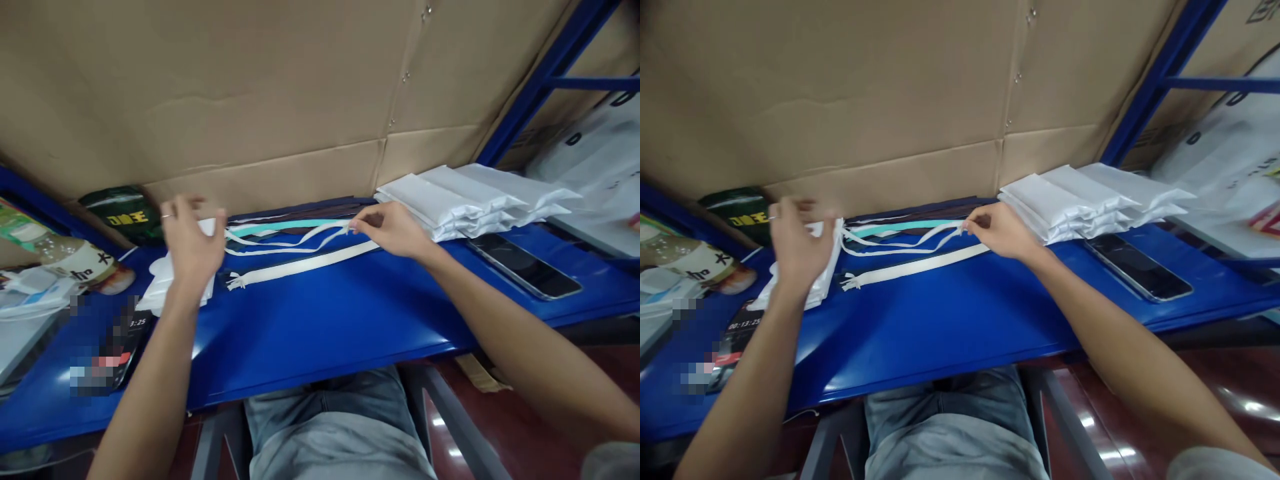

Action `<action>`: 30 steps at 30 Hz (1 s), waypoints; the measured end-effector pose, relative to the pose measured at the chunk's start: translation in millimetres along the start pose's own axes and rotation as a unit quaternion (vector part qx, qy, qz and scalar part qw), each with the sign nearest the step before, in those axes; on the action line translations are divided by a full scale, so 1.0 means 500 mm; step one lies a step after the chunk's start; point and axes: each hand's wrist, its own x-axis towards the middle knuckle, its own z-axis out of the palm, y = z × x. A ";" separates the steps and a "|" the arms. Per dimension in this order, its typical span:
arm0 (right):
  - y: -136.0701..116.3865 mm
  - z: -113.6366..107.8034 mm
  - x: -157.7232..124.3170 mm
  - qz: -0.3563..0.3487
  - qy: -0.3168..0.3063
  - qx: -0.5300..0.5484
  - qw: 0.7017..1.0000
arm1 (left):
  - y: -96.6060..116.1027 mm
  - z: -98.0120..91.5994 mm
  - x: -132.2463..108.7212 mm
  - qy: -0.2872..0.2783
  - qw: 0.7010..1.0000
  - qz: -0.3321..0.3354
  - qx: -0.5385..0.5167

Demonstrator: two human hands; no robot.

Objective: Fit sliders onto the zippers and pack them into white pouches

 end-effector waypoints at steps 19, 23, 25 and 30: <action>-0.059 0.065 -0.030 -0.025 -0.009 0.122 0.992 | 0.052 0.200 -0.042 -0.184 0.975 0.102 0.076; -0.069 0.069 -0.033 -0.026 -0.022 0.132 0.991 | 0.054 0.205 -0.050 -0.168 0.976 0.104 0.095; -0.074 0.068 -0.032 -0.024 -0.016 0.124 0.992 | 0.060 0.205 -0.050 -0.154 0.975 0.108 0.116; -0.071 0.017 -0.023 -0.015 0.036 0.075 0.996 | 0.044 0.167 -0.021 -0.094 0.981 0.075 0.155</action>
